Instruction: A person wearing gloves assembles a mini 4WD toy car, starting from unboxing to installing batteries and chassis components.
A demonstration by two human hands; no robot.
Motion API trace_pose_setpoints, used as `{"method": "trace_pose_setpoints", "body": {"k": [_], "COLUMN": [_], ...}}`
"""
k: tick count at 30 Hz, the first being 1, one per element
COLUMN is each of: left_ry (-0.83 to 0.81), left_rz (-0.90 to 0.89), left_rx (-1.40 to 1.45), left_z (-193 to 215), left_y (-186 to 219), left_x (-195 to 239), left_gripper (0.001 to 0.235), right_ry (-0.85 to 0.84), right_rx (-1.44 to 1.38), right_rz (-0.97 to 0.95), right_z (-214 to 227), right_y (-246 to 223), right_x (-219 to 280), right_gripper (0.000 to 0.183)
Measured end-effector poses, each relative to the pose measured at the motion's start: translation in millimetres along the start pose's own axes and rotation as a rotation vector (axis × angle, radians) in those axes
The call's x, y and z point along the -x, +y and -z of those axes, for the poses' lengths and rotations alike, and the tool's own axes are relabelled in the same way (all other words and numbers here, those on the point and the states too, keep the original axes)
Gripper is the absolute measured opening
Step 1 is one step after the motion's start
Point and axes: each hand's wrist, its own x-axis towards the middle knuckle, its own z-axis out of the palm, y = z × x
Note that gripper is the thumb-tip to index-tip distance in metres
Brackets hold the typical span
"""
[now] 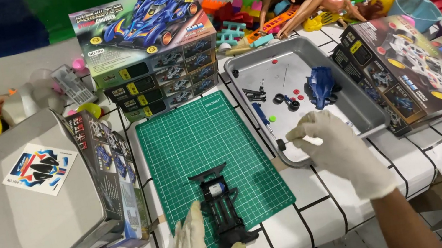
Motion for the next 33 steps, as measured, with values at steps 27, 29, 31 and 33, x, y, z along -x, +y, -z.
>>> {"method": "trace_pose_setpoints", "body": {"k": [27,29,31,33], "left_ry": [-0.102,-0.085,-0.066,0.113], "left_rz": [-0.027,-0.020,-0.019,-0.104], "left_rx": [-0.078,-0.022,0.033,0.057], "left_z": [4.0,3.9,9.6,22.3], "left_y": [-9.7,-8.7,-3.1,7.6], "left_x": [0.0,1.3,-3.2,-11.5], "left_gripper": [0.113,0.106,0.100,0.062], "right_ry": [0.019,-0.021,-0.056,-0.349], "right_rx": [-0.056,-0.089,-0.127,-0.280], "right_rz": [0.223,0.346,0.467,0.560], "right_z": [-7.6,-27.0,-46.6,-67.4], "right_y": [-35.0,-36.8,-35.4,-31.2], "right_x": [-123.1,-82.8,-44.1,-5.2], "right_gripper": [0.017,0.016,0.019,0.023]}}
